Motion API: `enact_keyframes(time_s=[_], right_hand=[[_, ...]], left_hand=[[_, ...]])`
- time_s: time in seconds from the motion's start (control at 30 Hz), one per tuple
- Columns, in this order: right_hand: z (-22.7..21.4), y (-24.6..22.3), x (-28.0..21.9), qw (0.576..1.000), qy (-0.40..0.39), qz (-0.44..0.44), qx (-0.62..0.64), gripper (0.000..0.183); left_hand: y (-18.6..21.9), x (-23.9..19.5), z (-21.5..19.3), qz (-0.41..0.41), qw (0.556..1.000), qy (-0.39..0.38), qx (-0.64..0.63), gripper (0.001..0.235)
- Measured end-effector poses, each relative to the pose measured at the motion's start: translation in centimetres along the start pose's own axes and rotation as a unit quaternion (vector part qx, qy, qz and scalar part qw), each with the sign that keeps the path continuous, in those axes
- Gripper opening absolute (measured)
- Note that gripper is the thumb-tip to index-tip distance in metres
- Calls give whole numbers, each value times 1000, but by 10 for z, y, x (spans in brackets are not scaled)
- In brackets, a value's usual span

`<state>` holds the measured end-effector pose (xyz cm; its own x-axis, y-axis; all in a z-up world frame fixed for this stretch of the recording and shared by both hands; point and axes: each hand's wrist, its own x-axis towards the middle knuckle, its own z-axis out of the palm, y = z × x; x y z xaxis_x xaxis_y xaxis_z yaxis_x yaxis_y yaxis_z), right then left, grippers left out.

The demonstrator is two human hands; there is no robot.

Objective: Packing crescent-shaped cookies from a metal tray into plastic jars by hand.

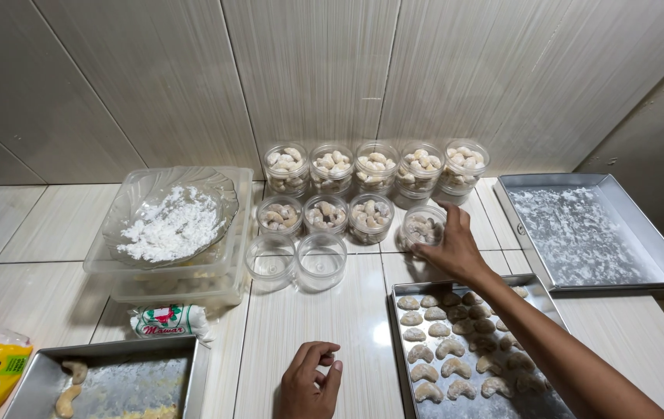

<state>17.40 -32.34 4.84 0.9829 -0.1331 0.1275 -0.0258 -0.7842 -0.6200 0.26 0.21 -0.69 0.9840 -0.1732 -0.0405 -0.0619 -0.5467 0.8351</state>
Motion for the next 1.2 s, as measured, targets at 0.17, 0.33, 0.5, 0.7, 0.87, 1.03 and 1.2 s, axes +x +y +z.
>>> enact_keyframes(time_s=[0.17, 0.33, 0.5, 0.7, 0.87, 1.03, 1.2], right_hand=[[-3, -6, 0, 999, -26, 34, 0, 110], [0, -22, 7, 998, -31, 51, 13, 109], [5, -28, 12, 999, -25, 39, 19, 108], [11, -22, 16, 999, -14, 38, -10, 118], [13, -19, 16, 1000, -5, 16, -19, 118], [10, -43, 2, 999, 36, -2, -25, 108], [27, -91, -18, 994, 68, -80, -12, 89]], left_hand=[[-3, 1, 4, 4, 1000, 5, -12, 20], [-5, 2, 5, -6, 1000, 4, -16, 20], [-2, 4, -1, 7, 1000, 8, -26, 19], [-8, 5, 7, 34, 995, 52, -80, 17], [-9, 6, 10, 30, 992, 71, -99, 15], [-12, 6, 13, 30, 991, 73, -112, 14], [-16, 10, 14, 38, 988, 82, -127, 13]])
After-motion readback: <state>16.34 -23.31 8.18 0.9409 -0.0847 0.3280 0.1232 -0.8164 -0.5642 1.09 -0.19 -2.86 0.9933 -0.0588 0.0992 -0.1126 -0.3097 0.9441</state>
